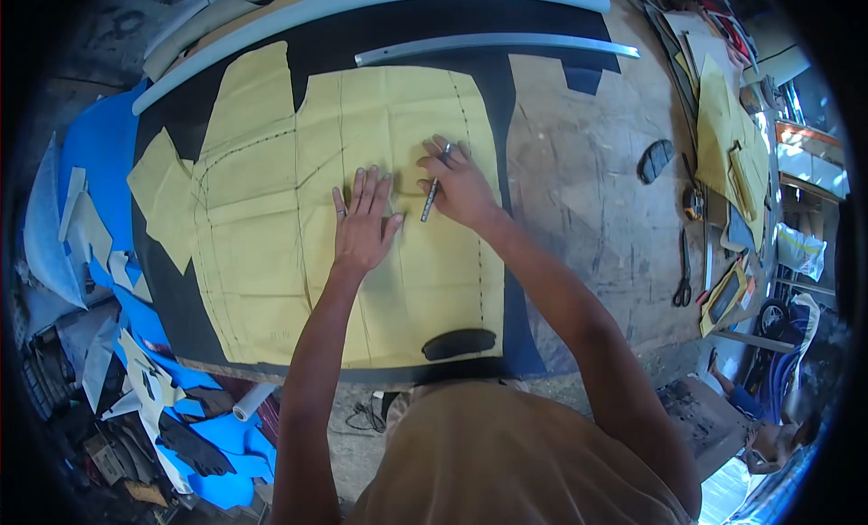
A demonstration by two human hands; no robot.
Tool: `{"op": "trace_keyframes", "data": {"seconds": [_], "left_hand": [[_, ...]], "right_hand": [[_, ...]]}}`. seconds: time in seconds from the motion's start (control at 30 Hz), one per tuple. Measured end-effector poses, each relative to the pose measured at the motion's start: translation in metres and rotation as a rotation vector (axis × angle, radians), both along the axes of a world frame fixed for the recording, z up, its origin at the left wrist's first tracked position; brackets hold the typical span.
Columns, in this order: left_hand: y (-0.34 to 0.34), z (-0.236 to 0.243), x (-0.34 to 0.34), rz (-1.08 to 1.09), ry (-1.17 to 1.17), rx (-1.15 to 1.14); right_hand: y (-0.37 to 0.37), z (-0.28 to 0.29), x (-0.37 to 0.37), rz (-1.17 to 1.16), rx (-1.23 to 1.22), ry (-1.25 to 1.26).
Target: Trace pattern templates onto fabric and cut them out using scissors at a workshop bench.
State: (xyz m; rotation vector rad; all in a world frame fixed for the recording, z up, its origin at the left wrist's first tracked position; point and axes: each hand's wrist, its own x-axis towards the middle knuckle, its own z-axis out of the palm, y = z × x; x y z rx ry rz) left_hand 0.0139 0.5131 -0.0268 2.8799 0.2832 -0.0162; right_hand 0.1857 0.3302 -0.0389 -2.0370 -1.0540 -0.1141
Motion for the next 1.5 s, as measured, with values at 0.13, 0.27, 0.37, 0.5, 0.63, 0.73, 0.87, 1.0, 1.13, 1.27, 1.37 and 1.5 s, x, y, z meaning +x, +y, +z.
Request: {"op": "trace_keyframes", "data": {"seconds": [0.13,0.27,0.37,0.5,0.63,0.73,0.87,1.0,1.13,1.27,1.37,1.5], "left_hand": [[0.025,-0.008,0.035,-0.031,0.016,0.048],[0.029,-0.014,0.034,-0.032,0.075,0.029],[0.028,-0.012,0.030,-0.027,0.061,0.042],[0.030,-0.004,0.051,-0.065,0.015,0.020],[0.047,-0.004,0.055,-0.079,-0.024,-0.030],[0.067,-0.013,0.079,-0.125,-0.078,-0.016],[0.086,-0.020,0.102,-0.130,-0.081,-0.005],[0.094,-0.022,0.110,-0.145,-0.107,0.040],[0.093,-0.020,0.124,-0.112,-0.047,0.095],[0.100,-0.028,0.115,-0.072,0.044,0.101],[0.099,-0.026,0.116,-0.074,0.056,0.147],[0.097,-0.025,0.124,-0.104,0.048,0.192]], "right_hand": [[0.036,-0.013,0.039,-0.012,-0.127,-0.120],[0.052,-0.020,0.110,-0.137,-0.277,-0.164],[0.067,-0.014,0.171,-0.233,-0.362,-0.111],[0.067,-0.023,0.241,-0.288,-0.201,-0.353],[0.095,-0.010,0.212,-0.258,-0.309,-0.084],[0.108,-0.025,0.113,-0.010,-0.330,-0.167],[0.099,-0.028,0.039,0.010,-0.255,-0.105],[0.088,-0.031,0.076,0.043,-0.237,-0.160],[0.062,-0.047,0.149,0.069,-0.183,-0.258],[0.050,-0.018,0.164,-0.045,-0.310,-0.252],[-0.021,0.016,0.178,-0.557,-0.094,0.046],[-0.207,-0.020,0.220,-1.322,-0.373,-0.083]]}}
